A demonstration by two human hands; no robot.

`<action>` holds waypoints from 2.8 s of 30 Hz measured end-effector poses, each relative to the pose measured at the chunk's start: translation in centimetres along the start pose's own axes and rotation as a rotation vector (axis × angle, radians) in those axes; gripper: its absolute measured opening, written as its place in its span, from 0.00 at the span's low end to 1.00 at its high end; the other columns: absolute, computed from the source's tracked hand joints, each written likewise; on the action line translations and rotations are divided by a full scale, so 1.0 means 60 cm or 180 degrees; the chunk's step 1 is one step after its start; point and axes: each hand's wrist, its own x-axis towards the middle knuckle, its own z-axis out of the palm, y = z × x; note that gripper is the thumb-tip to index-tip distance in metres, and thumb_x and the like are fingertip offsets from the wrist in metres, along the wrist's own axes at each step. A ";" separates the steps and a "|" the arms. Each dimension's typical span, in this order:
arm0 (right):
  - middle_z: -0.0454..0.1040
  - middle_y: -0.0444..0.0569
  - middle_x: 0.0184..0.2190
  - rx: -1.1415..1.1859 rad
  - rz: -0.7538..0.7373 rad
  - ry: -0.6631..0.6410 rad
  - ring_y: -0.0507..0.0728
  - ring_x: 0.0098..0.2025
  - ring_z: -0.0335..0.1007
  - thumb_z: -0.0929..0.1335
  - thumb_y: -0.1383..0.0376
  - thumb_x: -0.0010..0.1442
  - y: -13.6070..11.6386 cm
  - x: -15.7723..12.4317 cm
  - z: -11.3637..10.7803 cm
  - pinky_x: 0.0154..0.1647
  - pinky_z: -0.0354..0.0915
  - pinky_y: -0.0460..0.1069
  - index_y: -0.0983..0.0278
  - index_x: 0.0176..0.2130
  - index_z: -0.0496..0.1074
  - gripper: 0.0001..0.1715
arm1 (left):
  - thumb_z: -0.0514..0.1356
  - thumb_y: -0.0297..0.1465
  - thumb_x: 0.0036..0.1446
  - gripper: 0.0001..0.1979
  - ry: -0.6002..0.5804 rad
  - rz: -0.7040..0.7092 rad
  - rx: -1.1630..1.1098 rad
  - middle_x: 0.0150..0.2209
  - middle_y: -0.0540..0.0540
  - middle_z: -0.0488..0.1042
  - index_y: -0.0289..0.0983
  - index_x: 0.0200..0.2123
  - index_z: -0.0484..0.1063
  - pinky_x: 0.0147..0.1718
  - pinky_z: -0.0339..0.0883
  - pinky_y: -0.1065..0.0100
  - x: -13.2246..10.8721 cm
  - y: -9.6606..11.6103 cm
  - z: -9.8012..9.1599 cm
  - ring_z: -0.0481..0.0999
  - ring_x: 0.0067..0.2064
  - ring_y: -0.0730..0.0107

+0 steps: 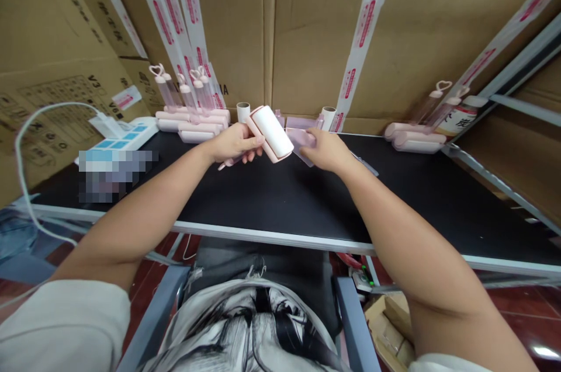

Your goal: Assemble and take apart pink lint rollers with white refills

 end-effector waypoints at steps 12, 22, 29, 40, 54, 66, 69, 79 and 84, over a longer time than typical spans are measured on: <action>0.80 0.48 0.40 0.2651 -0.0109 0.0356 0.63 0.40 0.79 0.75 0.32 0.58 -0.074 -0.026 0.001 0.40 0.76 0.57 0.53 0.62 0.70 0.45 | 0.68 0.49 0.67 0.25 -0.0248 -0.0313 -0.0285 0.20 0.47 0.75 0.32 0.31 0.74 0.15 0.63 0.78 -0.005 0.013 0.006 0.73 0.18 0.76; 0.81 0.54 0.48 0.2339 -0.0267 0.0088 0.67 0.48 0.79 0.70 0.27 0.58 -0.090 -0.034 0.004 0.51 0.75 0.61 0.56 0.67 0.65 0.54 | 0.69 0.61 0.58 0.33 -0.0371 -0.0059 -0.0288 0.21 0.45 0.75 0.33 0.29 0.75 0.15 0.63 0.75 0.001 -0.004 0.008 0.74 0.19 0.73; 0.80 0.55 0.51 0.2338 -0.0441 -0.0171 0.64 0.46 0.78 0.72 0.32 0.61 -0.085 -0.034 0.012 0.48 0.74 0.58 0.60 0.70 0.63 0.53 | 0.70 0.62 0.57 0.33 -0.0429 0.0052 -0.0249 0.22 0.47 0.75 0.33 0.33 0.75 0.16 0.67 0.74 0.005 -0.013 0.010 0.74 0.20 0.73; 0.72 0.58 0.69 0.2324 -0.0653 -0.0480 0.70 0.66 0.71 0.77 0.44 0.62 -0.097 -0.042 0.012 0.67 0.71 0.67 0.59 0.72 0.63 0.49 | 0.80 0.40 0.48 0.22 -0.0990 -0.0150 -0.1055 0.29 0.48 0.77 0.33 0.36 0.76 0.26 0.79 0.69 0.002 -0.007 0.020 0.81 0.27 0.69; 0.80 0.46 0.33 0.4413 0.0612 -0.1011 0.56 0.27 0.74 0.81 0.52 0.53 -0.103 -0.041 0.001 0.21 0.78 0.50 0.61 0.50 0.75 0.30 | 0.70 0.50 0.65 0.22 -0.0253 -0.0099 -0.1097 0.33 0.44 0.84 0.36 0.43 0.74 0.18 0.66 0.74 -0.002 0.018 0.015 0.79 0.22 0.72; 0.84 0.47 0.37 0.4537 0.0678 -0.1502 0.58 0.30 0.82 0.83 0.56 0.50 -0.108 -0.046 0.004 0.20 0.78 0.47 0.60 0.53 0.74 0.34 | 0.71 0.51 0.63 0.25 -0.0050 -0.0032 -0.1229 0.37 0.37 0.87 0.31 0.38 0.82 0.17 0.62 0.75 0.004 0.005 0.004 0.83 0.26 0.70; 0.83 0.50 0.35 0.4771 0.0852 -0.1356 0.58 0.29 0.82 0.78 0.49 0.57 -0.105 -0.042 0.000 0.20 0.78 0.47 0.64 0.49 0.77 0.28 | 0.76 0.49 0.56 0.27 0.0009 0.0525 -0.1192 0.45 0.36 0.87 0.32 0.46 0.84 0.21 0.68 0.74 -0.002 0.014 0.009 0.86 0.35 0.66; 0.86 0.50 0.41 0.4649 0.0761 -0.1681 0.56 0.27 0.80 0.69 0.31 0.65 -0.122 -0.052 0.018 0.26 0.80 0.51 0.58 0.51 0.76 0.37 | 0.75 0.46 0.60 0.27 0.1418 0.1211 -0.0520 0.63 0.36 0.75 0.39 0.57 0.80 0.59 0.74 0.63 0.020 -0.001 0.075 0.79 0.62 0.58; 0.84 0.49 0.39 0.4364 0.0659 -0.1628 0.55 0.27 0.77 0.65 0.27 0.66 -0.125 -0.052 0.016 0.25 0.76 0.49 0.56 0.52 0.74 0.40 | 0.72 0.42 0.61 0.20 0.1111 0.1031 -0.0787 0.47 0.42 0.83 0.35 0.50 0.81 0.51 0.74 0.64 0.022 0.008 0.065 0.82 0.47 0.64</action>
